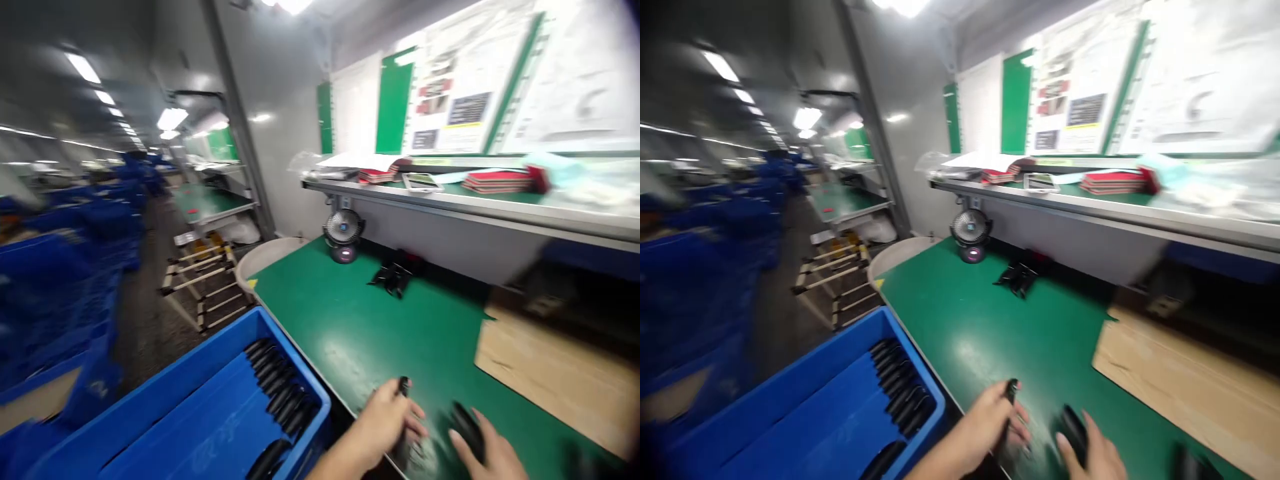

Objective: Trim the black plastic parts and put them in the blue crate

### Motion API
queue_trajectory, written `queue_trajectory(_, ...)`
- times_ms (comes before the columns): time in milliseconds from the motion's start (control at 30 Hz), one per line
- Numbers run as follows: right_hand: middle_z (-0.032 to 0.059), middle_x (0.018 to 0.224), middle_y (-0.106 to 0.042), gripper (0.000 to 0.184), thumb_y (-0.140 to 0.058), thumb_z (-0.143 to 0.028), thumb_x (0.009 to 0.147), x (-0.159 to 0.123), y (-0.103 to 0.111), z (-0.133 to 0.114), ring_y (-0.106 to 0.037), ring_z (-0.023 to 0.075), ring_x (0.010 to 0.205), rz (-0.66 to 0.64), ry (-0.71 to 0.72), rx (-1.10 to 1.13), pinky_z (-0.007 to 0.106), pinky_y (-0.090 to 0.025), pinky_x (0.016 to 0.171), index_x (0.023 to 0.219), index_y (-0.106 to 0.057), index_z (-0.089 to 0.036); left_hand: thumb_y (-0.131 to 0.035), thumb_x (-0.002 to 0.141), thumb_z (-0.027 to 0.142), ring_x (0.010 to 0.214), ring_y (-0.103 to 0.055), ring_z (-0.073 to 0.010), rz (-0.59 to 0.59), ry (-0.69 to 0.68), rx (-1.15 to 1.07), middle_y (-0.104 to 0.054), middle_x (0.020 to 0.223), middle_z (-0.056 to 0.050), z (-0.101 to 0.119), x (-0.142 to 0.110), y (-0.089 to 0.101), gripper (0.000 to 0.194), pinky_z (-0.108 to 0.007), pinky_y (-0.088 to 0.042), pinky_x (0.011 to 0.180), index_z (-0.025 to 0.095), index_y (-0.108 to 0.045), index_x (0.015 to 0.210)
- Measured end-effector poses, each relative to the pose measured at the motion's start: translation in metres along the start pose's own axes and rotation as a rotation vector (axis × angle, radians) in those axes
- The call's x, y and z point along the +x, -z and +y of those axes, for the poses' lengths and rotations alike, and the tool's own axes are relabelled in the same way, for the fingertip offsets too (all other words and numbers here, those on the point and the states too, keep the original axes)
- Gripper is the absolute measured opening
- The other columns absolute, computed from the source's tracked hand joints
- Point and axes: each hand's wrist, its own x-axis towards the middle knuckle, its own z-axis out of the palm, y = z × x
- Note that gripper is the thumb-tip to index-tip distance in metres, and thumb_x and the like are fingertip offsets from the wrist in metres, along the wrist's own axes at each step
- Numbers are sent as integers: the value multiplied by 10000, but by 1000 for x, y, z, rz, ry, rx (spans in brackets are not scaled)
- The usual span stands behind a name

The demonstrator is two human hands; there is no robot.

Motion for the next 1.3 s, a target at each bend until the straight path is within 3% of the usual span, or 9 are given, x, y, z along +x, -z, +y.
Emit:
queue_trajectory(67,154,967,-645,673,-463,-579,741,-8,14,13,-605,329,938,40,21,-62,460,-475,859,1226,-525,-116,-461,716,253,630,-590,-170,-34,89,-231,-597,759,-74,7,0,-15,314,-318,-487,630,109,-543,983)
queue_trajectory(133,145,1079,-600,590,-406,-529,828,-19,37,23,-542,307,1040,225,7,-188,430,-433,912,1261,-510,-142,-462,731,238,607,-564,-149,-69,132,-327,-584,749,-70,14,2,-29,209,-260,-458,543,115,-550,875)
queue_trajectory(267,219,1091,-534,523,-411,-444,872,-38,88,56,-457,364,1052,615,-310,-479,454,-410,836,1224,-531,-75,-555,806,361,496,-471,-106,-29,185,-396,-485,598,3,21,17,-54,227,-211,-392,445,152,-510,730)
queue_trajectory(500,183,860,-612,322,-398,-318,881,-65,135,110,-531,316,877,601,-411,-409,415,-416,748,868,-646,-114,-508,838,242,428,-409,-70,133,146,-497,-428,553,35,31,32,-104,175,-168,-353,391,161,-467,689)
queue_trajectory(633,122,898,-655,387,-338,-403,944,-83,138,76,-594,236,785,545,-341,-190,329,-465,692,1018,-612,-141,-438,863,242,361,-342,-57,158,104,-587,-372,498,50,40,33,-125,235,-155,-264,332,167,-436,640)
queue_trajectory(800,67,941,-625,304,-459,-371,939,-97,122,-30,-584,173,788,92,83,324,262,-461,679,1119,-642,-209,-412,873,289,315,-297,-53,119,69,-624,-343,455,55,43,26,-142,313,-164,-211,303,173,-407,583)
queue_trajectory(900,27,803,-587,294,-448,-321,949,-95,113,-69,-520,135,639,-23,143,393,246,-411,586,1139,-650,-224,-426,868,303,307,-298,-56,83,42,-626,-343,441,54,43,21,-147,328,-169,-198,298,173,-405,568)
queue_trajectory(1133,-5,695,-576,267,-466,-332,933,-85,117,-75,-498,137,627,-172,86,394,244,-356,568,867,-693,-208,-428,875,344,301,-311,-66,62,-39,-611,-375,429,46,41,14,-145,354,-175,-222,299,176,-422,563)
queue_trajectory(1300,-28,600,-465,352,-434,-348,935,-81,121,-76,-424,127,585,-228,65,287,249,-299,550,636,-524,-185,-415,884,365,298,-307,-73,63,-90,-553,-373,413,41,37,7,-146,388,-176,-235,297,176,-423,545)
